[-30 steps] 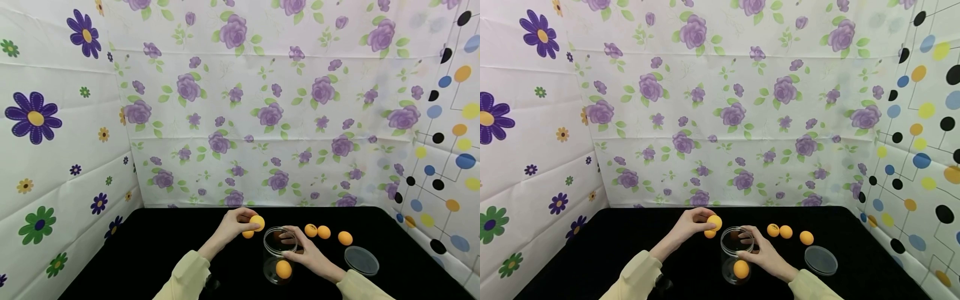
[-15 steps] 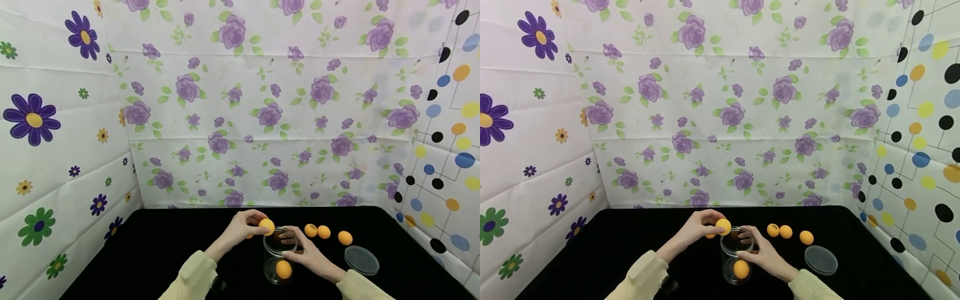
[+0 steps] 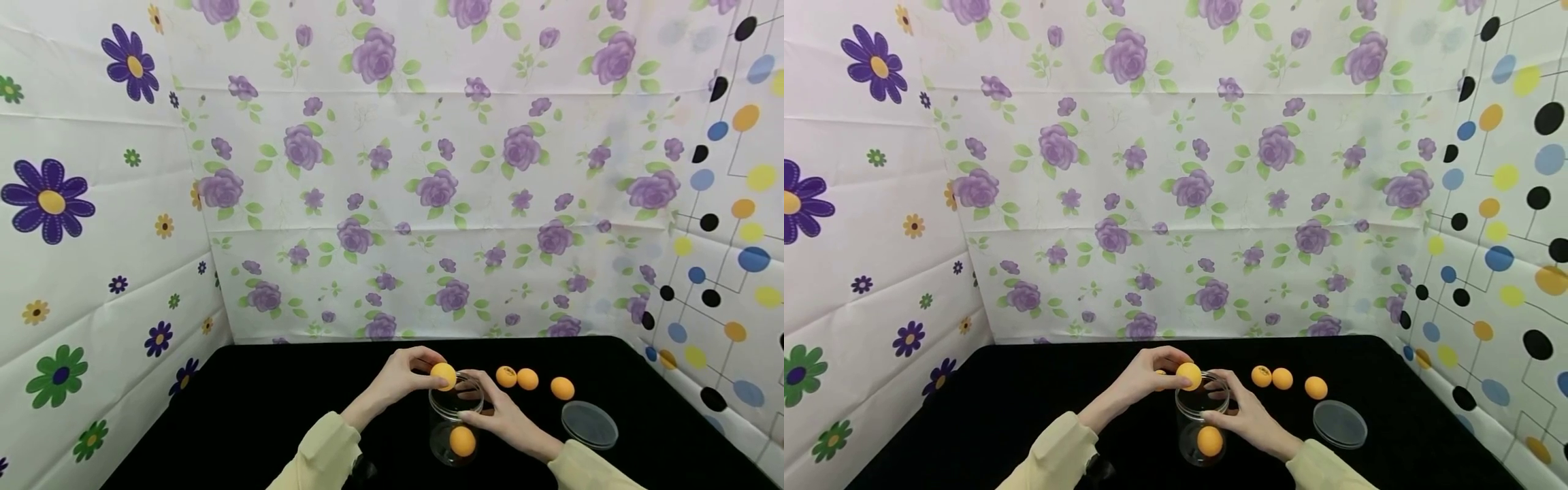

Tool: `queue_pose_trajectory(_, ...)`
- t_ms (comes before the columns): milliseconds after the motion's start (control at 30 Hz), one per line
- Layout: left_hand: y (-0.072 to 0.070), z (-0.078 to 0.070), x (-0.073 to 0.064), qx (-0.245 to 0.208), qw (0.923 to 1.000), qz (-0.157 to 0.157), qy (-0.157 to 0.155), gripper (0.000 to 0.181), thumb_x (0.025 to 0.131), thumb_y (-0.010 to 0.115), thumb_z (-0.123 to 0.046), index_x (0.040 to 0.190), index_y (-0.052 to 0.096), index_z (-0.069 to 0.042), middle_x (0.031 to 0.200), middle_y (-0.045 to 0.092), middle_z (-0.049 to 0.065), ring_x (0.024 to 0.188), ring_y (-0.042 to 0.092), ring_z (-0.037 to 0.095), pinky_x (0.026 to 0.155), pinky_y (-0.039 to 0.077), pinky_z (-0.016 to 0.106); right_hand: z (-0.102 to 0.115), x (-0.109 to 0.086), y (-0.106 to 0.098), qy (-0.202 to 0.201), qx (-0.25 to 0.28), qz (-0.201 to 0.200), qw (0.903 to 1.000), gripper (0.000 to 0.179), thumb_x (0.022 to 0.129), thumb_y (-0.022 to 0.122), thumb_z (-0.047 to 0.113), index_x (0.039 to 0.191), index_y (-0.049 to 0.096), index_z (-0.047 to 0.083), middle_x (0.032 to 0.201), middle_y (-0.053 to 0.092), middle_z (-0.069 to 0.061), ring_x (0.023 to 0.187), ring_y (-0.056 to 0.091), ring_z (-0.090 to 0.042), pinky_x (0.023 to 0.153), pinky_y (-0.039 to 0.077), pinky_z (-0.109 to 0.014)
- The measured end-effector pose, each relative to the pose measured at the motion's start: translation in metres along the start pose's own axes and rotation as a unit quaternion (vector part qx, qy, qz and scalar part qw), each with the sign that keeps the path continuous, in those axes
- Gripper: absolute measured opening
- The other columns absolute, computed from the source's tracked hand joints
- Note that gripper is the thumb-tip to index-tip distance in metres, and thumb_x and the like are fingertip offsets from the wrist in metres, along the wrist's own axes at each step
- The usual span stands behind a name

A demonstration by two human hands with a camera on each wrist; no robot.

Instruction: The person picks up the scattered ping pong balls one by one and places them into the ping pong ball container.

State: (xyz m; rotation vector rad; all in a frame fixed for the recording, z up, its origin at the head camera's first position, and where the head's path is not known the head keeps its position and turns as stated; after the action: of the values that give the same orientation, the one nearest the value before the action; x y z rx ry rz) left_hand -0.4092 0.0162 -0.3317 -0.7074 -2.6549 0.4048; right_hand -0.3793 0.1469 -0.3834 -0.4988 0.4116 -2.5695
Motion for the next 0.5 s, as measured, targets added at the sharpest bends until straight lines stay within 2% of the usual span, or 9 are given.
queue_pose_trajectory(233,0.003,-0.007,0.0,-0.004,0.9999,0.01,0.003,0.031,0.079,0.072,-0.015,0.107,0.064,-0.004,0.095,0.063,0.004,0.085,0.059,0.022,0.07,0.048,0.031,0.0,0.0,-0.001,0.004,-0.001,0.0,1.0,0.05,0.093,0.05,0.006,0.137,0.026,0.008,0.13,0.037,-0.02,0.114,0.039,-0.042,0.08,0.043,-0.041)
queue_pose_trajectory(500,0.006,-0.031,-0.01,-0.008,0.9997,0.024,0.005,0.029,0.08,0.07,-0.009,0.106,0.063,0.0,0.096,0.062,0.012,0.086,0.059,0.028,0.069,0.048,0.03,0.0,0.001,0.0,0.006,-0.007,-0.003,1.0,0.05,0.093,0.051,0.006,0.137,0.026,0.006,0.129,0.037,-0.02,0.114,0.039,-0.043,0.079,0.044,-0.041)
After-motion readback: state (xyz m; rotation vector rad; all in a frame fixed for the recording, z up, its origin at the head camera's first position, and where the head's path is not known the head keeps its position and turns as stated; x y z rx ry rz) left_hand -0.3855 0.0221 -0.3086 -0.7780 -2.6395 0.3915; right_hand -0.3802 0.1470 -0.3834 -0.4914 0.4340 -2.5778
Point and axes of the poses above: each hand's wrist, its own x-axis towards the middle knuckle, its own y-axis out of the palm, z = x × y, the point moved 9 cm from there along x, towards the middle knuckle
